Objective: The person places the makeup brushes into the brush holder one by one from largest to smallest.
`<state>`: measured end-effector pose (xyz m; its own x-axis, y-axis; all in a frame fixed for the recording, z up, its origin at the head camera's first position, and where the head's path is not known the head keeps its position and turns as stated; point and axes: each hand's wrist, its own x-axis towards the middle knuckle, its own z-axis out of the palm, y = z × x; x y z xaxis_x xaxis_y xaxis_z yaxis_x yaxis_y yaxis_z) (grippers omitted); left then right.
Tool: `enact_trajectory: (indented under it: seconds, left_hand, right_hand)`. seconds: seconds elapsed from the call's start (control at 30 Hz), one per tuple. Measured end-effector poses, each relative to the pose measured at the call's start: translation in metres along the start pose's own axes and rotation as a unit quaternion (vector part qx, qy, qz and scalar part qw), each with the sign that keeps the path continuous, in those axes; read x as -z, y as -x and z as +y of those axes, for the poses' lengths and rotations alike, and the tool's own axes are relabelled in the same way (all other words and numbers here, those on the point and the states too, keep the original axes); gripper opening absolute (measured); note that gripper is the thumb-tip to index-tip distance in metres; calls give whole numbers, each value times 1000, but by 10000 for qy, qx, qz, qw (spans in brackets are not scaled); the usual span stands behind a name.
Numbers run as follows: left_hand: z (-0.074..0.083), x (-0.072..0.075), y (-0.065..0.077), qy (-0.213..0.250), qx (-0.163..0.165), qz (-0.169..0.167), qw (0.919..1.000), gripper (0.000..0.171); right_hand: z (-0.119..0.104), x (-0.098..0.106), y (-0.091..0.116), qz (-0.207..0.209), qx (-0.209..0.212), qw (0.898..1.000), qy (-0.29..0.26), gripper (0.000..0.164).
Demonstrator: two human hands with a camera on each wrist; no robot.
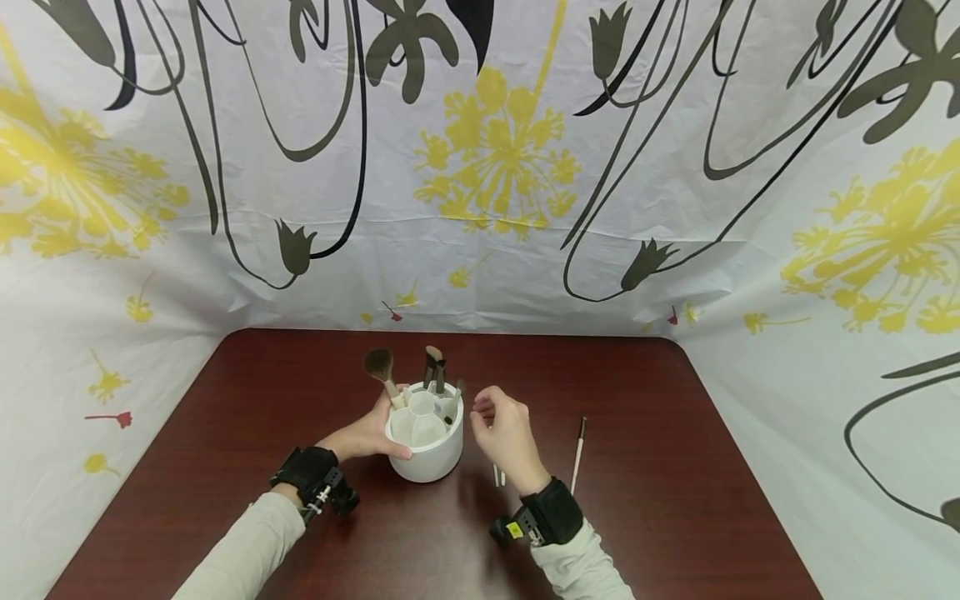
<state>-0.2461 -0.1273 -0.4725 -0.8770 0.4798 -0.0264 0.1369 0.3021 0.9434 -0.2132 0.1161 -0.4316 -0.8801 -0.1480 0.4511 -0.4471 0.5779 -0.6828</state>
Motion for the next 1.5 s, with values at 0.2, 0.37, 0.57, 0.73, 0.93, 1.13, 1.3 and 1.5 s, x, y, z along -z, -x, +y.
enact_trajectory:
  seconds: [0.2,0.37,0.57,0.73,0.93,1.13,1.3,1.5]
  left_hand:
    - [-27,-1,-8,-303,27,112,9995,120]
    - [-34,1,-9,-379,-50,-19,9993,124]
    - [-32,5,-7,-409,-453,-195,9979,128]
    - [-33,9,-3,-672,-450,-163,9966,123]
    - [-38,9,-2,-871,-298,-89,9957,123]
    - [-38,7,-3,-1128,-323,75,9931,112]
    - [-33,4,-1,-1095,-91,56,9939,94]
    - [-34,4,-2,-943,-47,-23,9955,97]
  right_hand:
    - [13,2,1,-3,-153,9997,194,13]
    - [26,2,5,-90,-358,9989,287,13]
    - [41,3,8,68,-148,9993,332,11]
    - [44,3,9,-51,-361,9985,420,10]
    - [48,1,9,-312,-972,9929,611,10]
    - [59,-2,11,-445,-1226,9875,880,7]
    - [71,-6,14,-576,-1406,9832,1016,6]
    - [83,-11,19,-665,-1438,9803,1183,5]
